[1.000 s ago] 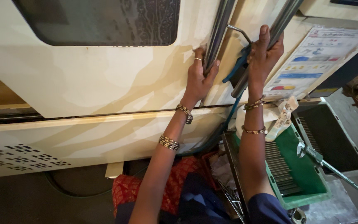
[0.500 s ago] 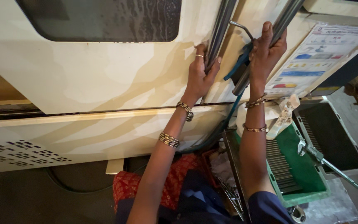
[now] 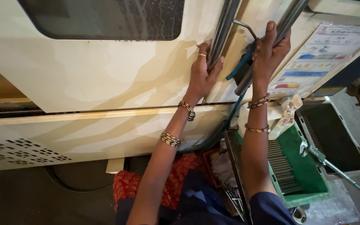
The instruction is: The person opens a machine door, retrieves several metal rods, and uses a digital caliper to measure their diameters. The person wipes the rods with a cloth and places them into a green tray.
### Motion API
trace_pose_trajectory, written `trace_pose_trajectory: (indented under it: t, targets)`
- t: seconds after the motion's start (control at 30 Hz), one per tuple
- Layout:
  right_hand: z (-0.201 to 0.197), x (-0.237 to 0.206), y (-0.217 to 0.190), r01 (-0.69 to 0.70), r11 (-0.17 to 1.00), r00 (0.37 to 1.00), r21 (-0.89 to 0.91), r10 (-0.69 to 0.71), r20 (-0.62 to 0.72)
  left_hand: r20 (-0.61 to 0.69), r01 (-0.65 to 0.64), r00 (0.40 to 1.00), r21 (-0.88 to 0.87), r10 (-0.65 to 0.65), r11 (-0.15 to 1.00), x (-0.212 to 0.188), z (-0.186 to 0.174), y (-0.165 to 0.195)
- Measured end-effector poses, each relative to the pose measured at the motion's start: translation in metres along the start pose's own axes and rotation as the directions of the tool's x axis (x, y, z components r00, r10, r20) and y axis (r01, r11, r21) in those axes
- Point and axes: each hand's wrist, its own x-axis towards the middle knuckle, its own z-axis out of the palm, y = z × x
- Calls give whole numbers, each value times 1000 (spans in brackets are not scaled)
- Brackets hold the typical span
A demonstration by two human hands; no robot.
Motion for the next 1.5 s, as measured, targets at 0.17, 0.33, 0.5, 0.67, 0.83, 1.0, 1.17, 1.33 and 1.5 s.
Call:
trace_pose_trajectory:
  t: [0.17,0.33,0.5,0.67,0.83,1.0,1.17,1.33,1.5]
  targets:
    - [-2,1,4,49,999,999,4,-49,16,-17,-4,1000,0,4,1000,-1,2,-1]
    - [-7,-1,6,78,995,997,-62,-76,31,-48,-139,989,0,139,990,-2,4,-3]
    - [-7,-1,5,55,997,998,-52,-55,8,-33,-47,998,20,47,999,-3,5,-5]
    - [-2,2,8,41,998,999,-44,-41,-4,-26,3,1000,17,-2,1000,1,3,-8]
    - [-3,1,9,48,998,999,-32,-48,1,-17,20,1000,28,-19,999,2,4,-9]
    - [-5,3,10,33,998,999,-47,-34,-17,-38,-76,996,23,77,997,2,5,-9]
    - [-6,3,10,56,995,998,-81,-57,-11,7,30,1000,44,-30,999,2,5,-8]
    - [-7,1,9,44,997,999,-70,-45,-11,-2,-8,1000,53,8,999,3,4,-7]
    - [-11,1,13,69,991,998,-114,-69,3,9,-4,1000,54,3,999,2,4,-6]
